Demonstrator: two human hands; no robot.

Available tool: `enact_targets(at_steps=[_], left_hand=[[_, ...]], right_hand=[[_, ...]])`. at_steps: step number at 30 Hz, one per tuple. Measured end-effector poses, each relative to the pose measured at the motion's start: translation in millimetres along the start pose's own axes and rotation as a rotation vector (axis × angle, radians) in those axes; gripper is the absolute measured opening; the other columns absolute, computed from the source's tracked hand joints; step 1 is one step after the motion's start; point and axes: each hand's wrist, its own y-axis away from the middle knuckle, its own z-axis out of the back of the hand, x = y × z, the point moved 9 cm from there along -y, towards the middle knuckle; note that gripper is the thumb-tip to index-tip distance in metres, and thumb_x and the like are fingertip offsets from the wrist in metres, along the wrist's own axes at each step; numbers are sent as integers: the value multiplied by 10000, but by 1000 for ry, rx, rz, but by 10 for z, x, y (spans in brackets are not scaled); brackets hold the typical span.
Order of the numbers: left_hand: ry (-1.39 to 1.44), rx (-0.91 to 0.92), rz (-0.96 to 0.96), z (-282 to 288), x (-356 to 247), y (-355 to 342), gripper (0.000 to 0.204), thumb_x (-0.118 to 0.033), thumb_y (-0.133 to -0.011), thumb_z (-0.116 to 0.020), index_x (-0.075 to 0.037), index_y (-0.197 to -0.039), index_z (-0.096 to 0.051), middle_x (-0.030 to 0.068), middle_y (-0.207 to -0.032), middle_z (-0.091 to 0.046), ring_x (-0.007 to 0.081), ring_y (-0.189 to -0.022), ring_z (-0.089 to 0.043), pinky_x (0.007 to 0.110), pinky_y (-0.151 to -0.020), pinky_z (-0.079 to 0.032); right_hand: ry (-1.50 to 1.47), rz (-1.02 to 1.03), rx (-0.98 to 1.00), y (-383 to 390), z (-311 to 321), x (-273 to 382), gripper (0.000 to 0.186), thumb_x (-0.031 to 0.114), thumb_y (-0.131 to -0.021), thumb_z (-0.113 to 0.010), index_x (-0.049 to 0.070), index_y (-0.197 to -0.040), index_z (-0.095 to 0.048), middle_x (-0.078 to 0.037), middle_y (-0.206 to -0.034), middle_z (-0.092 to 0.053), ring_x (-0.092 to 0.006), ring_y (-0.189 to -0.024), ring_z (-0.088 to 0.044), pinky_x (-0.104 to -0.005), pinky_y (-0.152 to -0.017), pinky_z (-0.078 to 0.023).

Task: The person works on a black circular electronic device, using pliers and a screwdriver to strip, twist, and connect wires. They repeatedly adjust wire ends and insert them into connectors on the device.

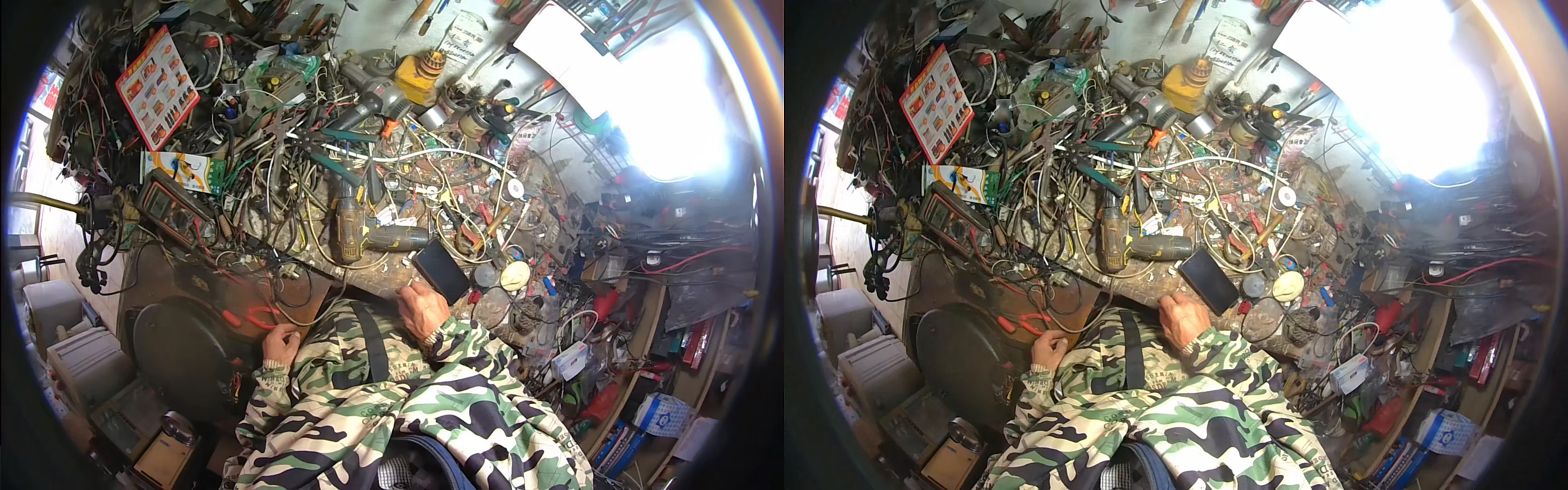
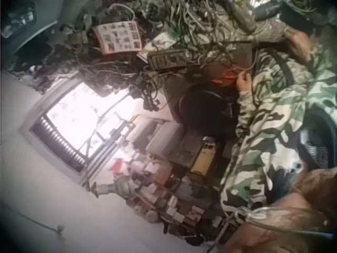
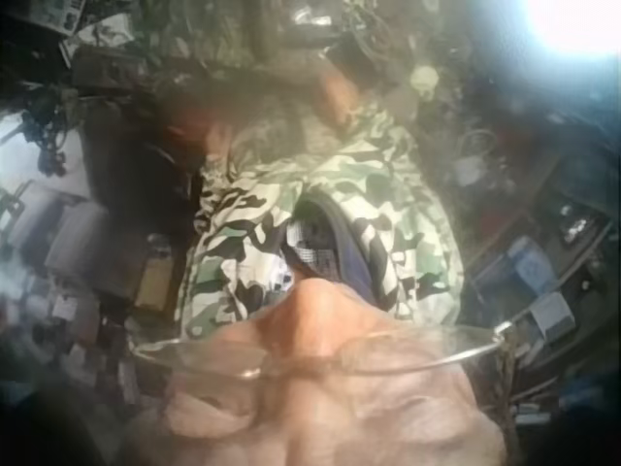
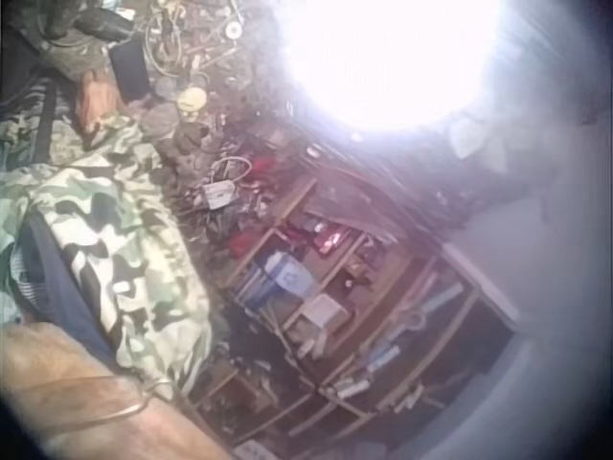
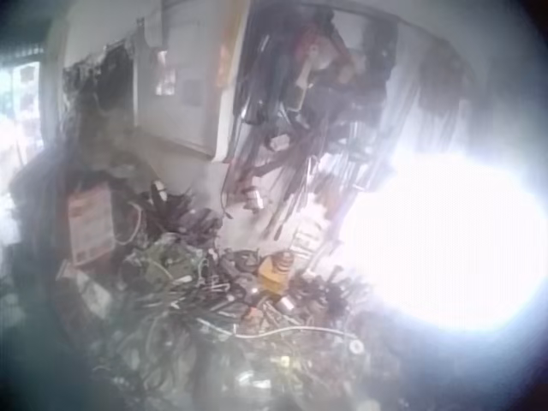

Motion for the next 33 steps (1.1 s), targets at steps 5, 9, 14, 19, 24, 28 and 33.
enact_targets(at_steps=[5, 9, 14, 19, 24, 28, 33], left_hand=[[-24, -102, -75, 329, -254, -33, 221, -123, -854, -674, 17, -1024, -691, 173, -907, -731, 279, -853, -729, 364, -784, -557], [22, -176, -61, 317, -225, -60, 211, -100, -840, -674, -2, -1026, -690, 170, -911, -728, 282, -864, -724, 370, -779, -555], [-49, -137, -126, 145, -127, -55, 239, -116, -865, -681, 19, -1062, -680, 154, -944, -734, 247, -884, -735, 346, -774, -559], [-18, -224, -79, 128, -53, 114, 222, -145, -826, -698, -24, -1012, -691, 161, -917, -713, 327, -865, -702, 390, -780, -548], [16, -239, -64, 10, -72, 190, 220, -155, -828, -702, -37, -1014, -692, 165, -925, -710, 349, -856, -692, 404, -777, -544], [2, -239, -73, -95, -56, 158, 234, -158, -829, -710, -44, -1032, -692, 166, -938, -712, 348, -868, -695, 403, -773, -543], [-5, -232, -116, -48, -246, 59, 231, -154, -832, -708, -56, -1040, -695, 166, -932, -714, 342, -867, -699, 400, -776, -545]], right_hand=[[19, -29, -104, -265, 273, -163, 95, 95, -823, -658, 39, -872, -599, -194, -847, -598, -429, -762, -608, -511, -658, -495], [273, -87, -268, -923, 905, -932, 98, 86, -795, -656, 27, -849, -599, -223, -827, -614, -434, -754, -628, -529, -654, -500], [546, -168, -458, -1631, 1552, -1800, 302, 47, -762, -614, 16, -1063, -615, -246, -1023, -641, -438, -930, -632, -513, -765, -526], [787, -303, -189, -2099, 1386, -2523, 340, 102, -780, -605, 43, -1114, -631, -210, -1082, -671, -409, -1010, -629, -508, -889, -496], [792, -195, -195, -2173, 1387, -2749, 298, 123, -752, -647, 61, -1042, -672, -212, -970, -691, -426, -923, -649, -507, -794, -519], [624, -229, -328, -2227, 1605, -2674, 210, 140, -846, -624, 87, -1048, -650, -244, -930, -670, -467, -858, -646, -554, -727, -504], [516, -53, -397, -2044, 1910, -2000, 137, 85, -885, -570, 43, -1009, -609, -240, -928, -664, -470, -840, -642, -552, -692, -500]])
